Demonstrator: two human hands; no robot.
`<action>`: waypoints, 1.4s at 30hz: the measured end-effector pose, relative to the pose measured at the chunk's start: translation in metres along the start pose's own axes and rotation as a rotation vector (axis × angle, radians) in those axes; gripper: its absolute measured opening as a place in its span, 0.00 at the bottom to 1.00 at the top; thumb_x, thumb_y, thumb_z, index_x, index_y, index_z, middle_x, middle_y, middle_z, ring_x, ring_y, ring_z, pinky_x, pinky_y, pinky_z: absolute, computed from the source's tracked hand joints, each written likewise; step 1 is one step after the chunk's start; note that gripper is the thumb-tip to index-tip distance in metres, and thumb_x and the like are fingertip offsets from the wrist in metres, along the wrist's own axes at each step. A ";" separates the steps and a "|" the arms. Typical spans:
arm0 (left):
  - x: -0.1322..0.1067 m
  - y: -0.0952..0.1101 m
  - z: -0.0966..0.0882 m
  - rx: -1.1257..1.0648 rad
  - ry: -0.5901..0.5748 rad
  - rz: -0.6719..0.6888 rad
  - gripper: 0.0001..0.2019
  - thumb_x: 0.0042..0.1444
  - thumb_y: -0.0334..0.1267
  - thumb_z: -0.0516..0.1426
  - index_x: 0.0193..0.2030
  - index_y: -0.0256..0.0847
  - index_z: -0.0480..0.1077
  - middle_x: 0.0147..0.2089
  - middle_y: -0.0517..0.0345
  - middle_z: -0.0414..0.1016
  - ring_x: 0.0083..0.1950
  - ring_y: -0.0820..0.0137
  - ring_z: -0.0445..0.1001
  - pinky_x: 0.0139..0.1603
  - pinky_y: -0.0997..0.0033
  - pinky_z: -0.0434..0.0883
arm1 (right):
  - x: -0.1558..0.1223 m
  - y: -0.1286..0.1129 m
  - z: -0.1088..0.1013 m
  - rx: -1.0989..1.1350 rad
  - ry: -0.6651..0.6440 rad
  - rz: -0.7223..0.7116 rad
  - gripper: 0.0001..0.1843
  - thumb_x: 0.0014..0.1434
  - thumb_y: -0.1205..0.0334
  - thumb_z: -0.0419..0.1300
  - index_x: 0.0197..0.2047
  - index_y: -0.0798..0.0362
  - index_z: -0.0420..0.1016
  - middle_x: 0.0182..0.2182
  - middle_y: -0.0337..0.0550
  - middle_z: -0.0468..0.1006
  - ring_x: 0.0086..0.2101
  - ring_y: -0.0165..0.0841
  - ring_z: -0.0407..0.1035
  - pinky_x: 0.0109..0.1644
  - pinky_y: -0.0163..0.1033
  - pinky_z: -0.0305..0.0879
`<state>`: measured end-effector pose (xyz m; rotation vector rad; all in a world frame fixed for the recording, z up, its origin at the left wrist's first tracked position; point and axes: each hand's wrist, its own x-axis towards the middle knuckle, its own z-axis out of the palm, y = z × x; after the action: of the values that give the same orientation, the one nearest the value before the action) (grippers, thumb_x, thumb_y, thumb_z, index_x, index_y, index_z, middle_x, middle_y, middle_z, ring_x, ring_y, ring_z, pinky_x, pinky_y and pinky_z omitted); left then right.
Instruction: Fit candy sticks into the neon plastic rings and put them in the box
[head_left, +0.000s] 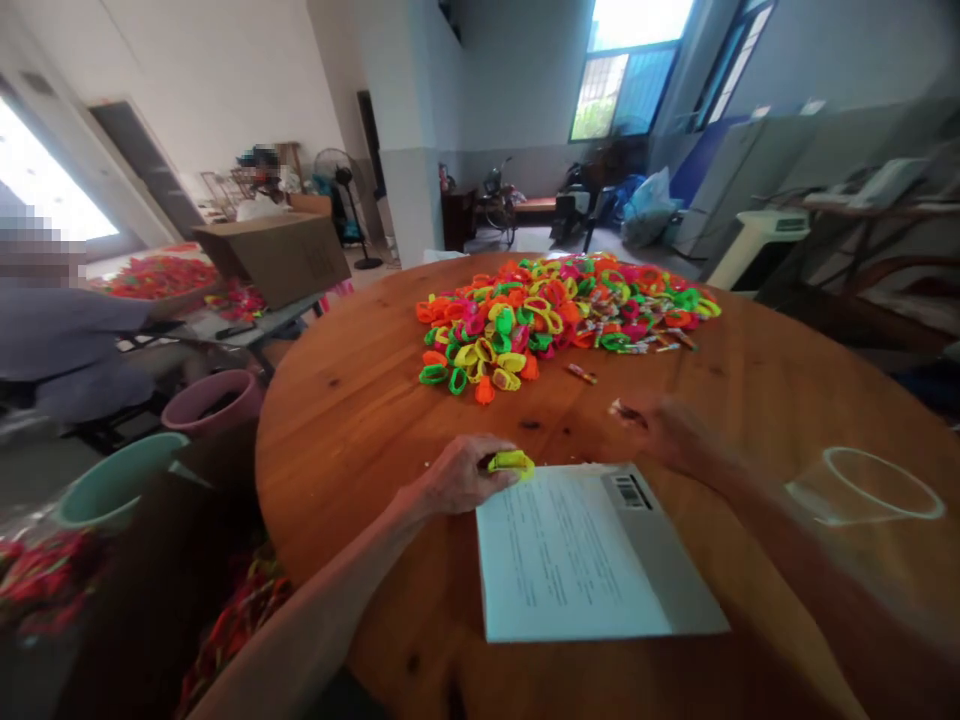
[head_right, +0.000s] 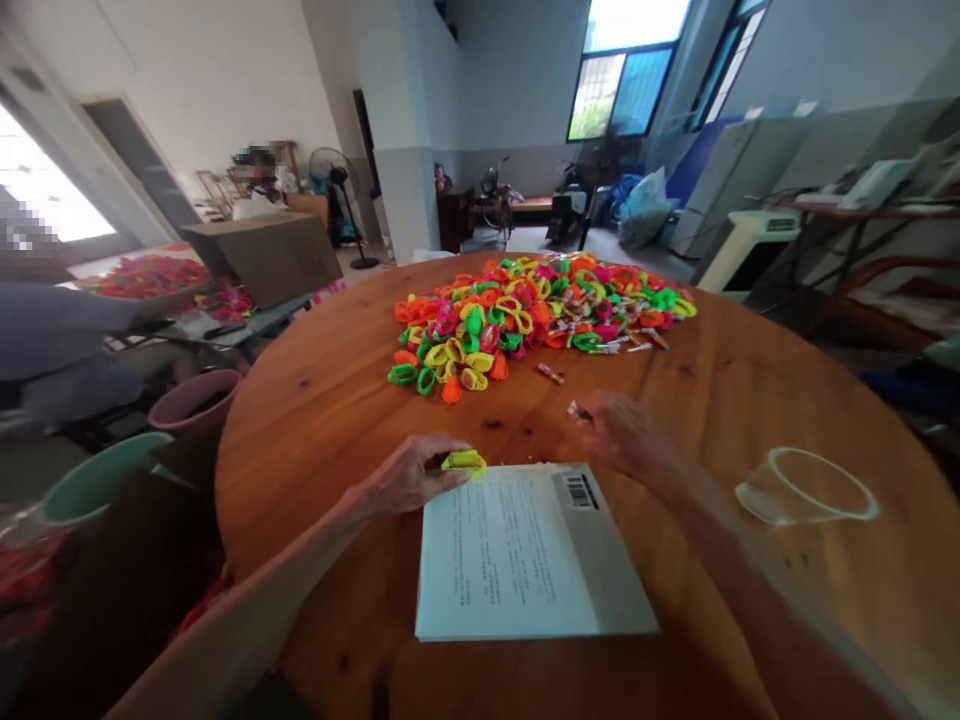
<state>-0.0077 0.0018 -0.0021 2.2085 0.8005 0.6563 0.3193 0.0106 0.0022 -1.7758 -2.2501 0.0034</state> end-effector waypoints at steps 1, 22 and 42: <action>0.000 -0.001 0.001 0.003 0.007 0.012 0.12 0.60 0.39 0.58 0.47 0.37 0.75 0.39 0.55 0.76 0.38 0.72 0.72 0.38 0.75 0.66 | -0.008 -0.017 0.001 0.049 -0.006 -0.046 0.10 0.62 0.65 0.53 0.30 0.53 0.70 0.30 0.43 0.74 0.32 0.31 0.67 0.37 0.35 0.58; 0.000 -0.005 0.011 0.186 0.065 0.107 0.11 0.64 0.43 0.55 0.46 0.39 0.73 0.41 0.54 0.77 0.44 0.66 0.73 0.46 0.70 0.66 | -0.060 -0.118 0.021 0.439 0.188 -0.254 0.10 0.69 0.61 0.52 0.37 0.54 0.71 0.32 0.44 0.71 0.33 0.33 0.65 0.38 0.38 0.60; -0.001 0.003 0.010 0.256 0.015 0.043 0.09 0.66 0.40 0.53 0.42 0.40 0.72 0.38 0.54 0.73 0.43 0.66 0.70 0.47 0.69 0.65 | -0.061 -0.132 0.009 -0.210 0.024 -0.426 0.12 0.56 0.78 0.49 0.34 0.57 0.71 0.32 0.50 0.68 0.34 0.39 0.59 0.37 0.44 0.58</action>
<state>-0.0011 -0.0049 -0.0060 2.4592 0.8889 0.6199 0.2046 -0.0786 0.0032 -1.3362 -2.6453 -0.3470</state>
